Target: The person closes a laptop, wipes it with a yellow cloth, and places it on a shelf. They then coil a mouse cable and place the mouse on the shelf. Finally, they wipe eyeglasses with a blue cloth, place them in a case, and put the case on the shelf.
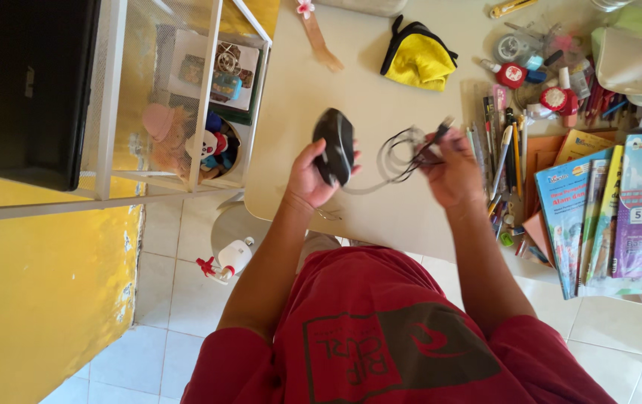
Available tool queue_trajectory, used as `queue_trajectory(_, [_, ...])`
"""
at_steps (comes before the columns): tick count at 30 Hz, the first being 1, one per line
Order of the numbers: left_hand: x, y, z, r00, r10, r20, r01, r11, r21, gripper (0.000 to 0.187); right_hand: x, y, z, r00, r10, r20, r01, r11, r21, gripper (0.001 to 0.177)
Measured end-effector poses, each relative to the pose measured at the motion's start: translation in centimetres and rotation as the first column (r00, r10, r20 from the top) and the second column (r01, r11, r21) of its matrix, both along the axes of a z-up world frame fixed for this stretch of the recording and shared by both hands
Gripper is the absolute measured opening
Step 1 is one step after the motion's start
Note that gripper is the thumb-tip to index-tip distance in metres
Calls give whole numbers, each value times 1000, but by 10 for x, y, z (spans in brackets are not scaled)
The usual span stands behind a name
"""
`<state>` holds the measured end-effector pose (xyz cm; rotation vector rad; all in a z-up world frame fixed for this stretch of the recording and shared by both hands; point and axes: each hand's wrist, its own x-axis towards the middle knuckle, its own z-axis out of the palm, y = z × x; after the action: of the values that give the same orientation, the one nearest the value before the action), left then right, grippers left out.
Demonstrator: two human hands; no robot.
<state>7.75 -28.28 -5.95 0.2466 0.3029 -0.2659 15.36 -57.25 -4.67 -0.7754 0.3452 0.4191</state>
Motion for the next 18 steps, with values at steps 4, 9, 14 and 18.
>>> queue_trajectory(4, [9, -1, -35, 968, 92, -235, -18, 954, 298, 59, 13, -29, -1, 995, -95, 21, 96, 994, -50, 16])
queue_trajectory(9, [23, -19, -59, 927, 131, -351, 147, 736, 661, 67, 7, -27, -9, 993, -100, 66, 101, 995, -10, 20])
queue_trajectory(14, [25, -35, -70, 881, 229, -414, 261, 494, 829, 83, 0, -17, -14, 996, -71, 47, 70, 997, 21, 21])
queue_trajectory(18, [17, -41, -85, 926, 267, -266, 213, 209, 954, 93, -3, -9, -14, 999, -37, 28, 37, 999, 13, 24])
